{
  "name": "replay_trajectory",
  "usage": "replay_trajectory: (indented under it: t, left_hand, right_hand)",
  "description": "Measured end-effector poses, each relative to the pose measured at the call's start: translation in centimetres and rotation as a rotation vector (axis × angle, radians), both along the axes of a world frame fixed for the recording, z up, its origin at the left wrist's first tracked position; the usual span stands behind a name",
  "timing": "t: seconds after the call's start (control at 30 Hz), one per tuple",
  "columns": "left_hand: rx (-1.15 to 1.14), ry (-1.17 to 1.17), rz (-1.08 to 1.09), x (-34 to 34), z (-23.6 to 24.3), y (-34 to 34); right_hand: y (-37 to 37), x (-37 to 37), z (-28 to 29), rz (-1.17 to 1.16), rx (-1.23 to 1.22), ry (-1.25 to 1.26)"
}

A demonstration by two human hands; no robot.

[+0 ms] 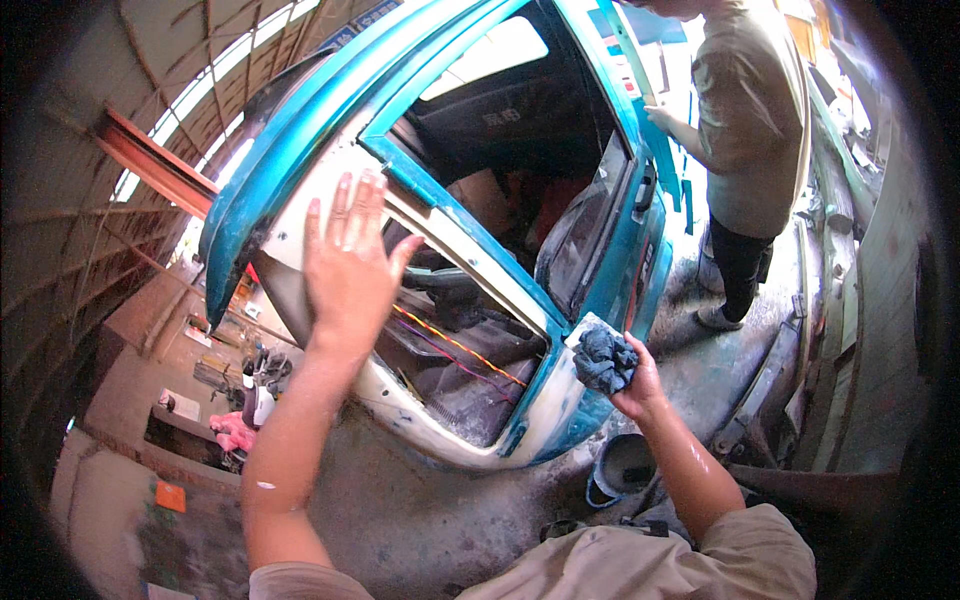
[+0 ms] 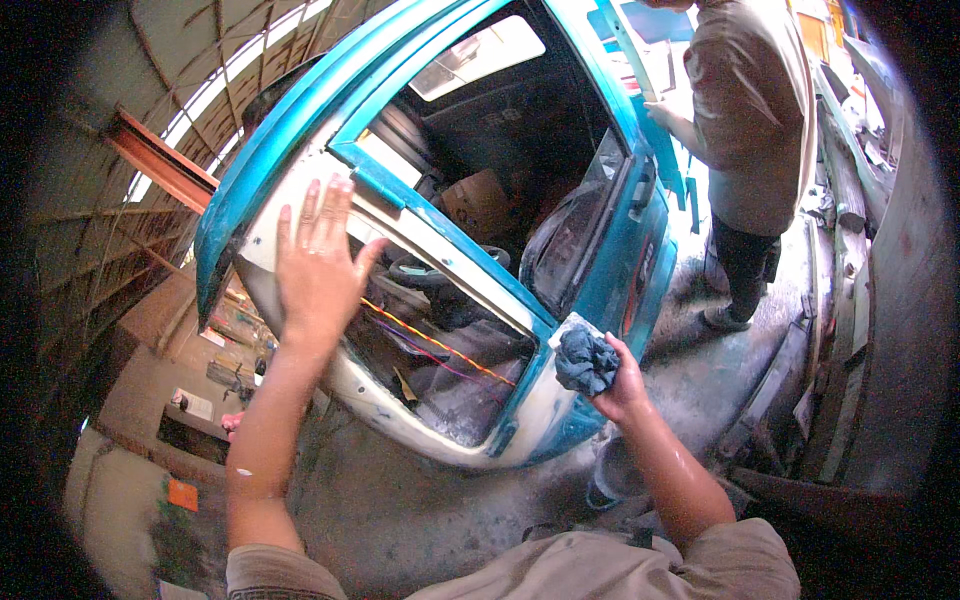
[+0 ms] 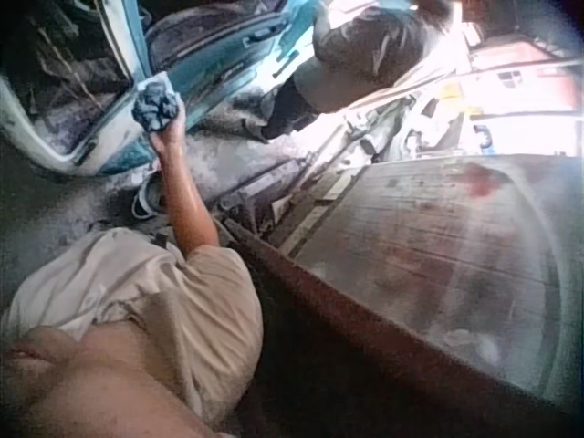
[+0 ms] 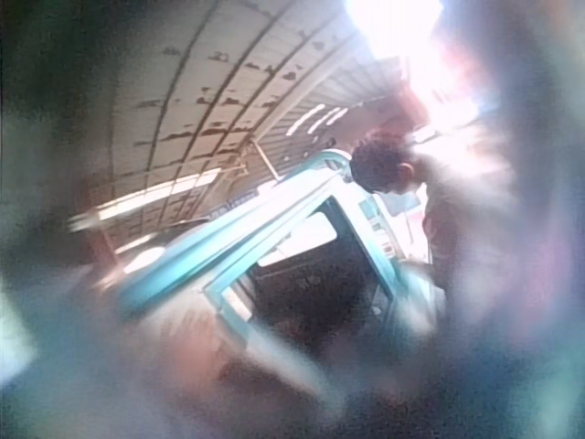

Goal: The person sands the inner frame of a car door using a sanding block and a cloth. They repeatedly rub the surface, dip the block into a bucket of water, and wipe the area to remove dust. Another person is visible working on the vehicle in the background.

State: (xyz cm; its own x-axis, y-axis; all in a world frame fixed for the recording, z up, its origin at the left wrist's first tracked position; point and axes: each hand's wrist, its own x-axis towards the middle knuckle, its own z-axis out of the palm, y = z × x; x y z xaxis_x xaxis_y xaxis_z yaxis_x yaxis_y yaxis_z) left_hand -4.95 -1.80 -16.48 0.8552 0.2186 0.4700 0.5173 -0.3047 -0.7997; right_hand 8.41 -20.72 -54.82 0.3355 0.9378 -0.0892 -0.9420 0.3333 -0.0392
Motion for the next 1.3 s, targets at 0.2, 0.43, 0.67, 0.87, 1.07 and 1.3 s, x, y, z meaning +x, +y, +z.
replay_trajectory:
  t: [0.2,0.43,0.67,0.87,1.07,1.3]
  left_hand:
    - [0.059,-0.074,-0.079,0.4,1.9,1.0]
    - [-0.027,0.04,-0.123,0.0,0.9,1.2]
    - [-0.017,0.047,-0.047,-4.2,2.9,-0.5]
    - [-0.029,-0.078,0.078,-8.3,0.2,-1.7]
    - [-0.059,-0.08,-0.009,-6.4,1.2,-1.4]
    - [-0.059,0.003,0.005,-7.6,-0.3,-0.5]
  right_hand:
    - [-0.5,0.4,-0.2,-0.008,-0.021,-0.03]
    - [0.6,-0.8,-1.0,0.036,-0.057,-0.029]
    - [0.0,-1.2,-2.3,0.033,-0.055,-0.02]
    - [-1.5,-0.5,-1.4,-0.023,-0.084,-0.022]
    - [-1.6,0.0,-2.8,-0.039,-0.128,-0.012]
    - [-0.3,-2.4,-2.7,0.002,-0.148,-0.06]
